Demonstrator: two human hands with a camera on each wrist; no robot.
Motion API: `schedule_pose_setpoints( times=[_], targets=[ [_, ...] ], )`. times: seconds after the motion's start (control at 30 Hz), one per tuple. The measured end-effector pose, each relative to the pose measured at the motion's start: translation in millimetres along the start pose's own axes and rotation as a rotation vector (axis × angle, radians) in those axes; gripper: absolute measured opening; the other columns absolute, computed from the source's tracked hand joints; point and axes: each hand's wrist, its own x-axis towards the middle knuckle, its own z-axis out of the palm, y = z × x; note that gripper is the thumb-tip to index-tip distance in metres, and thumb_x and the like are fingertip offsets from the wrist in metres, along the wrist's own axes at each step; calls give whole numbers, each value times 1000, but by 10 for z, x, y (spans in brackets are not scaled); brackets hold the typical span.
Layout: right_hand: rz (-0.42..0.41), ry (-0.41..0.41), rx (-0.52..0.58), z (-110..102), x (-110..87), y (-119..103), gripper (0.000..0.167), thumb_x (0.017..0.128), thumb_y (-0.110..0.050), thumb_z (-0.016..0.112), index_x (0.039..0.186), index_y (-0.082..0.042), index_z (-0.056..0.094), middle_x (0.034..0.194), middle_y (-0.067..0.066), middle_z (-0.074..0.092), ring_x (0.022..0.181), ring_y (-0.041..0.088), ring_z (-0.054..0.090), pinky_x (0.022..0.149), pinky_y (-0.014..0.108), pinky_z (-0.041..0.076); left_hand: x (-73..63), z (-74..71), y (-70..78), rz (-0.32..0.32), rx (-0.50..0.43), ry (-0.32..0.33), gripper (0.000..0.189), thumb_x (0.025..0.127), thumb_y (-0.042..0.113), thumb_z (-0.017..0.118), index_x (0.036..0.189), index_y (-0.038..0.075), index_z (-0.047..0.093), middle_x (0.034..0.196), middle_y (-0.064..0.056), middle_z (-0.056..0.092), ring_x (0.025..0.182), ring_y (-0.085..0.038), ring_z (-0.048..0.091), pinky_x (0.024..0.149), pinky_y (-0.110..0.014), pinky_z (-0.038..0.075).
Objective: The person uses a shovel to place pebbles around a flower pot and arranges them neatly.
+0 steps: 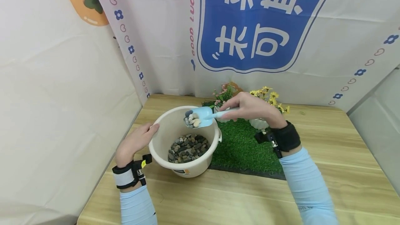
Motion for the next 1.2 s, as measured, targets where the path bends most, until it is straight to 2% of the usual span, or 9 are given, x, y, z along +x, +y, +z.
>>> schedule_pose_setpoints(
  times=[0.1, 0.23, 0.6, 0.7, 0.9, 1.1, 1.2],
  targets=[
    [49, 11, 2, -58, -69, 54, 26, 92, -33, 69, 115, -21, 73, 75, 4, 64, 42, 7, 36, 41, 25, 35, 1, 4, 8, 2, -9, -5, 58, 105, 51, 28, 136, 7, 51, 114, -10, 69, 107, -24, 66, 100, -49, 46],
    [88, 17, 14, -119, -139, 112, 25, 92, -33, 69, 113, -18, 72, 72, 5, 64, 41, 8, 37, 40, 26, 36, 7, 1, 8, -1, -8, -8, 59, 104, 51, 29, 137, 7, 50, 117, -11, 69, 110, -25, 65, 102, -50, 45],
    [93, 46, -1, -191, -288, 219, 22, 95, -31, 66, 111, -17, 70, 77, 11, 64, 47, 13, 44, 46, 28, 42, 5, -11, -27, -3, -5, -3, 58, 104, 52, 29, 136, 8, 51, 114, -9, 70, 108, -23, 66, 100, -49, 47],
    [93, 67, -8, -183, -335, 284, 22, 95, -29, 66, 112, -17, 70, 75, 8, 65, 47, 12, 44, 47, 28, 43, -4, -4, -24, 3, -13, 2, 58, 104, 51, 30, 134, 8, 53, 112, -8, 70, 105, -22, 67, 99, -48, 48],
    [69, 98, 24, -156, -412, 428, 23, 95, -25, 65, 114, -13, 70, 74, 2, 66, 47, 16, 46, 45, 28, 42, -42, 4, -25, -26, -14, 11, 58, 104, 52, 30, 133, 7, 53, 111, -8, 70, 104, -21, 66, 97, -47, 48],
    [119, 150, 44, -195, -541, 530, 24, 95, -25, 66, 115, -12, 69, 77, 2, 68, 47, 15, 46, 46, 27, 43, -27, 16, -18, -16, -28, 10, 59, 104, 53, 30, 132, 7, 54, 110, -8, 70, 103, -21, 66, 97, -48, 48],
    [117, 162, 42, -219, -606, 582, 22, 95, -24, 65, 114, -13, 69, 76, 2, 67, 47, 14, 45, 46, 28, 43, -15, 8, 0, -21, -24, 6, 59, 104, 53, 30, 131, 7, 54, 111, -9, 69, 104, -21, 66, 97, -48, 48]
  ],
)
